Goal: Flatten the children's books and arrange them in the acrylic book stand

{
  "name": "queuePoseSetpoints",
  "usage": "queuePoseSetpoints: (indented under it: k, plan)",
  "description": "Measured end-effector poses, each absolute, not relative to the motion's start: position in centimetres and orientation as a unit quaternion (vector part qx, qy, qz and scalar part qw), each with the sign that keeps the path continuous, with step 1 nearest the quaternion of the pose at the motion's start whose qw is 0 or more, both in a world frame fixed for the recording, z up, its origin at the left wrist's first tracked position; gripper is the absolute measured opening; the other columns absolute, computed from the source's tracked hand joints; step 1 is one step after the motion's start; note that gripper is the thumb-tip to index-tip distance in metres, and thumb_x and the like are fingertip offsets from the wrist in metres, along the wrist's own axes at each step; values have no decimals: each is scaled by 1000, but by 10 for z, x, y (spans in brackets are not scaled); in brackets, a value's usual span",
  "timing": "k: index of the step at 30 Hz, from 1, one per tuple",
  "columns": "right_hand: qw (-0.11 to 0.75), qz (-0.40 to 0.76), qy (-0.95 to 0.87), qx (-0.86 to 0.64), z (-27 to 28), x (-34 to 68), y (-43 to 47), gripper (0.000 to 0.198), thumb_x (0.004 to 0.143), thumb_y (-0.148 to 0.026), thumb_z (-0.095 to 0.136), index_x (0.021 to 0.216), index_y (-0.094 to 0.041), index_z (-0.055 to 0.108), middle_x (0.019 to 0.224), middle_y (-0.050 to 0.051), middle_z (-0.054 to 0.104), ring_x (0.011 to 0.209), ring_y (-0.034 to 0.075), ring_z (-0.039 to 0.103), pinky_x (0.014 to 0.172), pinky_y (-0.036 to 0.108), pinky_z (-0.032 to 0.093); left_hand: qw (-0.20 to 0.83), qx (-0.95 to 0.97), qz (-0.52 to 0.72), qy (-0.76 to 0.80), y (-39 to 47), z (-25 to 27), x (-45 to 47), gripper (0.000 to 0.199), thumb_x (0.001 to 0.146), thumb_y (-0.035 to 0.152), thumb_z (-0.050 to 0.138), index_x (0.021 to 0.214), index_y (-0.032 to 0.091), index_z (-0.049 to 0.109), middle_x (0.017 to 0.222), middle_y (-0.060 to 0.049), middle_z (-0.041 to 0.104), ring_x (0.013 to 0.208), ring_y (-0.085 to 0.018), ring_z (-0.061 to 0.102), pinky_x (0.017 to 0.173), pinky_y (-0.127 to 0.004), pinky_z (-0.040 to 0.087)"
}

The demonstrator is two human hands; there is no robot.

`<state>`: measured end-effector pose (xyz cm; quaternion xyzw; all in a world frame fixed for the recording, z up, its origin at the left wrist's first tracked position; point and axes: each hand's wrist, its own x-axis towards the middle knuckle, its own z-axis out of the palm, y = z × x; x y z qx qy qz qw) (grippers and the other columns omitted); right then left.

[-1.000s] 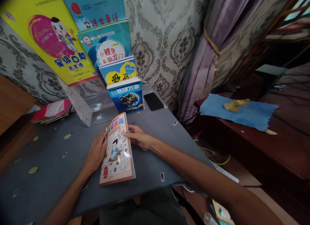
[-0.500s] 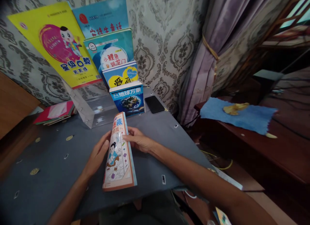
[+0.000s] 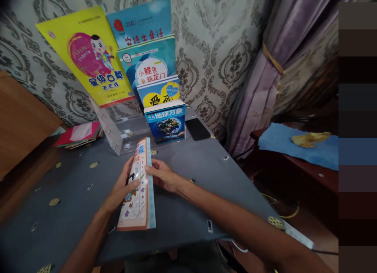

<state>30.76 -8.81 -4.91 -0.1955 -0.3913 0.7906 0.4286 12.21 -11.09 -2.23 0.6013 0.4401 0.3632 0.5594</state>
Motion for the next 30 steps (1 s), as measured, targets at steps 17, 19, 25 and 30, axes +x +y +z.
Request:
queuePoseSetpoints:
  k: [17, 19, 25, 30]
  plan:
    - [395, 834, -354, -153, -55, 320, -95, 55, 74, -32, 87, 123, -19, 66, 114, 7, 74, 99, 17, 72, 94, 33, 55, 556, 599, 364, 446, -110, -24, 118, 104, 77, 44, 72, 161, 23, 12, 150, -16, 51, 131, -34, 56, 104, -47, 51]
    - [388, 838, -355, -144, -55, 322, -94, 55, 75, -30, 86, 124, -19, 64, 116, 7, 73, 99, 17, 72, 95, 33, 54, 561, 599, 366, 440, -110, -25, 118, 103, 78, 45, 71, 161, 24, 14, 150, -16, 51, 130, -35, 56, 103, -46, 52]
    - [367, 848, -362, -124, -55, 328, -94, 56, 76, -25, 82, 128, -19, 61, 121, 8, 70, 101, 16, 71, 93, 31, 55, 565, 602, 355, 439, -110, -22, 117, 101, 78, 43, 70, 161, 25, 14, 151, -15, 50, 129, -35, 57, 99, -45, 54]
    - [361, 850, -368, -111, -51, 333, -94, 60, 76, -23, 79, 131, -19, 57, 122, 8, 70, 94, 14, 71, 87, 28, 56, 562, 603, 353, 442, -111, -21, 118, 100, 78, 45, 69, 161, 26, 15, 153, -15, 47, 131, -35, 56, 100, -45, 54]
